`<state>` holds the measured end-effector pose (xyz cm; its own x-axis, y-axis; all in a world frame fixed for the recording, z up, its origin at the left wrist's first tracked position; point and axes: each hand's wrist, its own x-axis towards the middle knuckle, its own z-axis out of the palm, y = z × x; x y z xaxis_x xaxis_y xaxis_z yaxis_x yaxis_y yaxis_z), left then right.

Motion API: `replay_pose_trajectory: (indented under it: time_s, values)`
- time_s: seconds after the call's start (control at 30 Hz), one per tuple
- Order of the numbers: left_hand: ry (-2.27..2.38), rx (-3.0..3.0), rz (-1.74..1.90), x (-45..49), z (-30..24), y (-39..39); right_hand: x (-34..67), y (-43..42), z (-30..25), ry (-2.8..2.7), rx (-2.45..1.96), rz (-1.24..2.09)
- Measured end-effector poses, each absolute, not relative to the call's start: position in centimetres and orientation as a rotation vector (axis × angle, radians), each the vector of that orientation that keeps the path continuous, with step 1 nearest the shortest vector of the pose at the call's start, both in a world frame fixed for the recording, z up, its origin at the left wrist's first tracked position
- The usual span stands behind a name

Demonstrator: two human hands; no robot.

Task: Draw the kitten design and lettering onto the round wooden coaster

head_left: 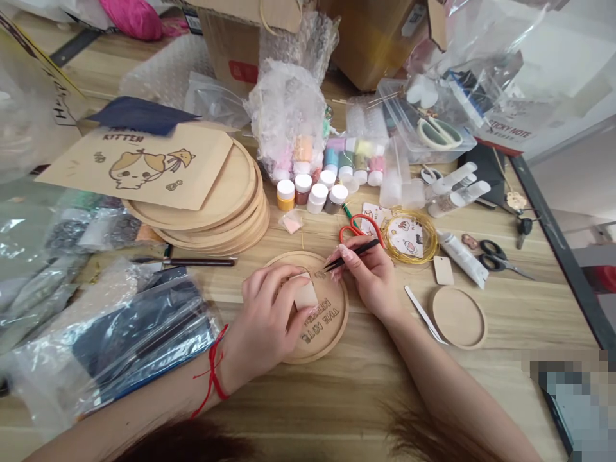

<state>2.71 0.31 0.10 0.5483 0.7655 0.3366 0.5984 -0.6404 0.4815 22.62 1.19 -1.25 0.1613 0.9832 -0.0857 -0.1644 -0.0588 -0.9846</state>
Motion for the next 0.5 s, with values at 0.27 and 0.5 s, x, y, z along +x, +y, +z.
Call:
replay_pose_trajectory:
  time_s: [0.27,0.5]
  values:
    - [1.218,2.607,0.76,3.8,-0.1,0.6,22.6,1.4,-1.2,-0.925,-1.248,1.211]
    - [0.923,2.728,0.771,2.5,0.4,1.0,22.6,1.4,-1.2,-0.906,-1.223,1.234]
